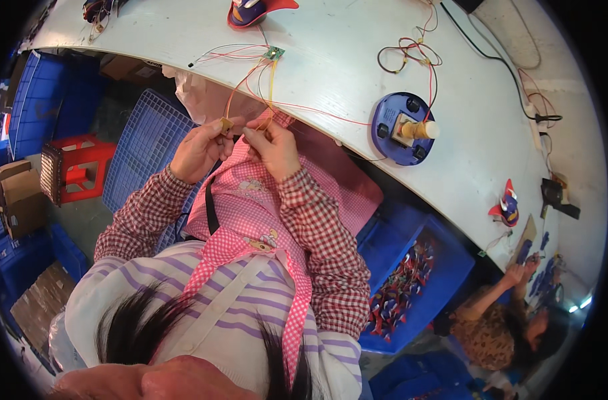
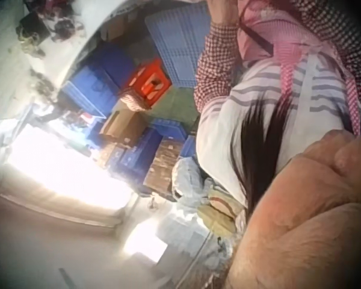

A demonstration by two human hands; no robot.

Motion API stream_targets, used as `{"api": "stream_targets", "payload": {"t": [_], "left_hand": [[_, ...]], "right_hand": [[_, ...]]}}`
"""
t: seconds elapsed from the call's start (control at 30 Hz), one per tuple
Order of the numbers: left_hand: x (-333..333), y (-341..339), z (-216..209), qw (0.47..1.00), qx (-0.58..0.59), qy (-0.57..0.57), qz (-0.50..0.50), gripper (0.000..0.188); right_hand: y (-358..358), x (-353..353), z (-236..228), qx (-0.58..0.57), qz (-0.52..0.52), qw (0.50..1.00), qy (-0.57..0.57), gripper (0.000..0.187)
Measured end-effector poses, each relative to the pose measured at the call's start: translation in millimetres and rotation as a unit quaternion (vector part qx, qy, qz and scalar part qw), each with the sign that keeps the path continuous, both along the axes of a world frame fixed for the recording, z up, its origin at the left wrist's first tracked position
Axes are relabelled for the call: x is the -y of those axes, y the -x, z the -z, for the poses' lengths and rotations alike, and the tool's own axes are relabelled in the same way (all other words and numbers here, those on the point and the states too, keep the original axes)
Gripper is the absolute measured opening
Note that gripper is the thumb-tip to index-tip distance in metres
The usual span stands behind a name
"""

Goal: Assembling and testing electronic toy components by connecting wires to a test fixture.

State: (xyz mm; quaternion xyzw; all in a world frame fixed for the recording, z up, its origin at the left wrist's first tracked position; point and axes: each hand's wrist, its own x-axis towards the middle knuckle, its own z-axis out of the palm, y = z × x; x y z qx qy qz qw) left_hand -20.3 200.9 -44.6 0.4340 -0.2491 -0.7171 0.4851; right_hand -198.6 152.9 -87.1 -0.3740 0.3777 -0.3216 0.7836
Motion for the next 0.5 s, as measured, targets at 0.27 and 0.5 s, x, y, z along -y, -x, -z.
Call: {"api": "stream_targets", "payload": {"t": [0.27,0.5], "left_hand": [[-3.4,9.1,-18.2,0.999,-0.042,-0.024,0.016,0.04],[-10.9,22.4,-24.3,0.988,0.128,0.087,-0.021,0.033]], "right_hand": [[17.8,-16.2,-39.9,0.023,0.014,1.0,-0.016,0.02],[16.9,-26.2,-39.8,0.013,0.04,0.999,0.027,0.019]]}}
